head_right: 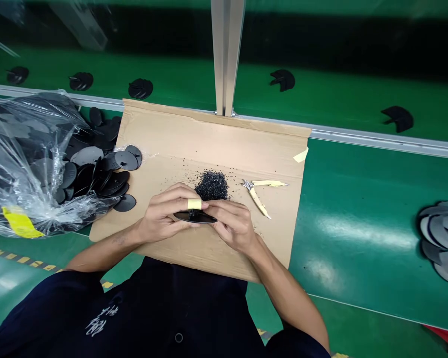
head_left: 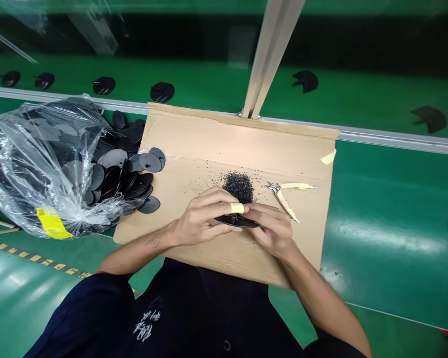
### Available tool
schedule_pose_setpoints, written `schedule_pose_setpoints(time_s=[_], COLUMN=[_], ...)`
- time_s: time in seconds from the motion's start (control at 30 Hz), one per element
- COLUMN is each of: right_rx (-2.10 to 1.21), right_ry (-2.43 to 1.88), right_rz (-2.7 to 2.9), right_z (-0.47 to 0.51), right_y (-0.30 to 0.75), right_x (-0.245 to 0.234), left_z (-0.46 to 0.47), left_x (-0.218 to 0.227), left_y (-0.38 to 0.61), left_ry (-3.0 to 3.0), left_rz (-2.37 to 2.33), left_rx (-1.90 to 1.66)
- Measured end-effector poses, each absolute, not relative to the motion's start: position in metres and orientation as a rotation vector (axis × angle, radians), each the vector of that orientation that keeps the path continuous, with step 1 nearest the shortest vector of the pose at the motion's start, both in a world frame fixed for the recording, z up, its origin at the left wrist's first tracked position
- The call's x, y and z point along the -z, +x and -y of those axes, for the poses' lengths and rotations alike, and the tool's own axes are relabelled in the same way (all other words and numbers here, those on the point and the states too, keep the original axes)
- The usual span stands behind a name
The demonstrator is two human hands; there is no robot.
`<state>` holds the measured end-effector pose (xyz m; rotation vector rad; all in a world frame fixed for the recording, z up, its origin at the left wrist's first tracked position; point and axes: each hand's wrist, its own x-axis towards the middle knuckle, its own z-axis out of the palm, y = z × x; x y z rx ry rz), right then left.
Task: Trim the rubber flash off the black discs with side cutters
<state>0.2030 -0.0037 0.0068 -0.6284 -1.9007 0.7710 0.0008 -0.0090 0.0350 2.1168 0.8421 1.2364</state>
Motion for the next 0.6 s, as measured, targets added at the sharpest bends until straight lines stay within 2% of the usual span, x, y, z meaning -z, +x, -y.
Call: schedule_pose_setpoints(time_s=[0.17, 0.4, 0.6], right_rx=[-0.809, -0.658, -0.781], right_ry=[-0.628, -0.699, -0.67], right_rz=[1.854, 1.832, 1.765], right_z=[0.004, 0.003, 0.002], right_y=[0.201, 0.203, 0.205], right_x=[-0.008, -0.013, -0.016], left_z=[0.011, 0.013, 0.008], left_x=[-0.033, -0.03, -0.038], left_y=[0.002, -0.002, -0.013], left_ry=[2.038, 2.093, 1.749], left_rz=[-0.809, -0.88, -0.773], left_rx=[-1.277, -1.292, -1.08])
